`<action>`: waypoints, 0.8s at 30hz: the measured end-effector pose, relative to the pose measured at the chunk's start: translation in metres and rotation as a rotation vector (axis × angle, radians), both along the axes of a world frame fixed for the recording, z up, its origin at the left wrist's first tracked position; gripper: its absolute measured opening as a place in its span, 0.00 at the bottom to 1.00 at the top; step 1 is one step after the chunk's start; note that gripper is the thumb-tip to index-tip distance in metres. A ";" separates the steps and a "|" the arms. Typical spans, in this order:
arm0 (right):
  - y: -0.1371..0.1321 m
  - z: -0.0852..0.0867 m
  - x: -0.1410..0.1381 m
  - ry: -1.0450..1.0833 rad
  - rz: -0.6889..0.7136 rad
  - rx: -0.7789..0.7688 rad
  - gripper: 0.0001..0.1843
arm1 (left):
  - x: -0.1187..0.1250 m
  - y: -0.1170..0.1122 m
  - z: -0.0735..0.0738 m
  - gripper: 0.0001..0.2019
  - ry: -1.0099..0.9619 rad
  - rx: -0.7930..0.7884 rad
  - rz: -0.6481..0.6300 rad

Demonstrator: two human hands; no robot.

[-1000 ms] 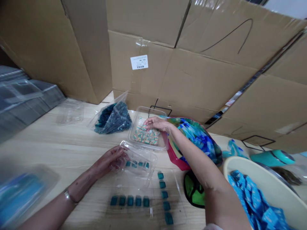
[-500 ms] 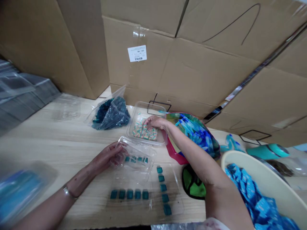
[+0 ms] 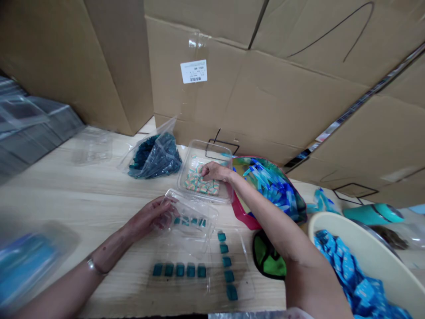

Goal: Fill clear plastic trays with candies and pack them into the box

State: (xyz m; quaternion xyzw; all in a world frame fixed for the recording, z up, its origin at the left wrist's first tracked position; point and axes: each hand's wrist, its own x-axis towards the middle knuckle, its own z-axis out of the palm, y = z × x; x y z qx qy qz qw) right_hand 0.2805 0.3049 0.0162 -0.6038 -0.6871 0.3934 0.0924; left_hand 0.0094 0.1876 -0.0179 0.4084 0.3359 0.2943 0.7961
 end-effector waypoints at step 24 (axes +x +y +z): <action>0.009 -0.006 0.006 0.105 0.080 -0.090 0.13 | 0.000 0.000 0.000 0.20 -0.002 0.000 -0.008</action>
